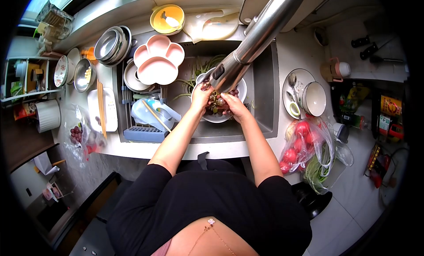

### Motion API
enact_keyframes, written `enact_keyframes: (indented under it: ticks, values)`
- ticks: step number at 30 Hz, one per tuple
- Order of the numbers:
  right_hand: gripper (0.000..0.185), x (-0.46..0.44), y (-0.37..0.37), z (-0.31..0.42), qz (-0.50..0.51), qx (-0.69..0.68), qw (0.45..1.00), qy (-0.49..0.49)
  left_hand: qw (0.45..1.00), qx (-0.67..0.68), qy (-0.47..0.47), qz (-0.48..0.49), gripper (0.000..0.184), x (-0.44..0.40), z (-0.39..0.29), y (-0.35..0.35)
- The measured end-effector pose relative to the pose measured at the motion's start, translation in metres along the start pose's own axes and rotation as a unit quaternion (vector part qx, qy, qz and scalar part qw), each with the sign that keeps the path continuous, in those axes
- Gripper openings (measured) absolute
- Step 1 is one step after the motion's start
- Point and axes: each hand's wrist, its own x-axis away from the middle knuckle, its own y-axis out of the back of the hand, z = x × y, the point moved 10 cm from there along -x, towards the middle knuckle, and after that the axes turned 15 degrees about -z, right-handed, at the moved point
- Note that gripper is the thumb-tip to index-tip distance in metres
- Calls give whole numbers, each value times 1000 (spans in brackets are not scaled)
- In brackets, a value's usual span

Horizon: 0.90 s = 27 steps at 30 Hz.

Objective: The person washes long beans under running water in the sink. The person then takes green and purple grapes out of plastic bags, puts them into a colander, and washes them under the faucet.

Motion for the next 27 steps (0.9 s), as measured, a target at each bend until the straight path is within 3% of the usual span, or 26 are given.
enact_keyframes:
  ticks: [2,5,8,12,13,16,17,22,24,25,27]
  values:
    - [29,10,-4,5,5,8,1000,-5,1000,6,-14,-4,13,-2,1,0]
    - [25,-15,4,7,11,196,960,198,998,-54,6,21,11,-2,16,-2]
    - [32,-31,6,8,-9,367,886,285,992,-51,94,67,11,1,26,-8]
    - [18,-22,19,24,-106,321,865,369,961,86,211,156,18,-8,32,-9]
    - [17,-20,22,25,-106,307,879,348,954,93,214,189,21,-9,26,-10]
    - [15,-20,31,21,-121,191,939,260,961,87,204,167,25,-5,14,1]
    - [13,-18,34,20,-126,153,952,232,972,29,177,153,25,-9,18,5]
    - [21,-17,36,28,-84,121,951,272,956,-210,71,193,34,8,5,-11]
    - [21,-12,34,35,-62,117,955,264,972,-139,-62,179,34,5,-23,-23]
    - [20,-7,28,38,-39,136,960,242,970,-128,-82,190,33,12,-32,-28]
    - [18,-2,19,38,5,100,973,208,968,-106,46,222,34,24,-25,-30]
